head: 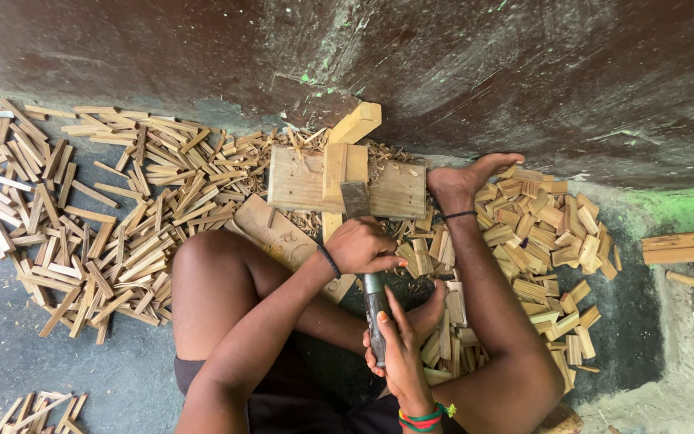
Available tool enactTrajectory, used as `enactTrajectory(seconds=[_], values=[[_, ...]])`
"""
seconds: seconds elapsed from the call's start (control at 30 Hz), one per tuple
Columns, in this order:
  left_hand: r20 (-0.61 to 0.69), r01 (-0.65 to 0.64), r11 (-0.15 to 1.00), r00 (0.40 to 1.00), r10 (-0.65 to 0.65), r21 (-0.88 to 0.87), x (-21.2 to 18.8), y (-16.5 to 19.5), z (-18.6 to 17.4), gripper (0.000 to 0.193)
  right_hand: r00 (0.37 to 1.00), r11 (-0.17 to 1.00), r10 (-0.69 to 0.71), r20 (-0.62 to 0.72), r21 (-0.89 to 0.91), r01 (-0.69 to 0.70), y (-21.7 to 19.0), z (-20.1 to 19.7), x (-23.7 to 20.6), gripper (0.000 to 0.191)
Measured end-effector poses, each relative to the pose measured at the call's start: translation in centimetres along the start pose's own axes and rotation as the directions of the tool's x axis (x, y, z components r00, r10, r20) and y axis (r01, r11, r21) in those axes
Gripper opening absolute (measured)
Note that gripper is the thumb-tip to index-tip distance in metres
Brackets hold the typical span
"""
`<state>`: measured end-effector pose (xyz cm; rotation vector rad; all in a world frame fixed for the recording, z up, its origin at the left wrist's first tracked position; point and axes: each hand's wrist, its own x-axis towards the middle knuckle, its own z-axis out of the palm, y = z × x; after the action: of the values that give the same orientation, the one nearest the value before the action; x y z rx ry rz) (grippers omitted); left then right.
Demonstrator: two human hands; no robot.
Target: The person sits on the floor and uses a chisel to carve a small block of wood. They repeatedly strike the chisel with a mallet to shape the wood, creating wood shavings that accumulate on the floor. The person occasionally pauses to adjust the wood block or clear away debris.
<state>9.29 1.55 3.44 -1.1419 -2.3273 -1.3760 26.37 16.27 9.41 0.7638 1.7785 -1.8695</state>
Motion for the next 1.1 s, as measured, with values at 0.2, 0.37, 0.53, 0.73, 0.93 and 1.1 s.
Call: enactTrajectory(seconds=[0.2,0.37,0.53,0.73,0.93,1.1], values=[[0.102,0.141,0.990,0.985,-0.141,0.005,0.3,-0.8,0.5,0.045,0.999,0.999,0.023,0.029,0.028,-0.024,-0.4,0.3,-0.4,0.063],[0.188,0.162,0.986,0.970,-0.154,-0.028,0.3,-1.4,0.2,0.042,0.998,0.998,0.055,0.004,0.019,-0.055,0.0,2.2,-0.8,0.063],[0.054,0.102,0.995,0.993,-0.101,-0.013,-0.1,-1.5,0.0,0.040,0.999,0.991,0.019,-0.032,-0.130,-0.023,-0.6,3.5,-1.0,0.067],[-0.019,0.102,0.993,0.994,-0.103,-0.061,-0.5,-1.3,0.5,0.037,0.996,0.970,0.069,-0.063,-0.228,-0.082,-1.7,3.7,-1.4,0.070],[0.007,0.126,0.988,0.992,-0.125,-0.088,-0.6,-2.0,0.3,0.033,0.995,0.963,0.074,-0.059,-0.256,-0.087,-1.3,4.1,-0.7,0.074],[0.034,0.111,0.993,0.993,-0.110,-0.042,-1.1,-2.6,0.7,0.038,0.996,0.972,0.073,-0.045,-0.219,-0.081,-0.2,4.1,0.2,0.074]])
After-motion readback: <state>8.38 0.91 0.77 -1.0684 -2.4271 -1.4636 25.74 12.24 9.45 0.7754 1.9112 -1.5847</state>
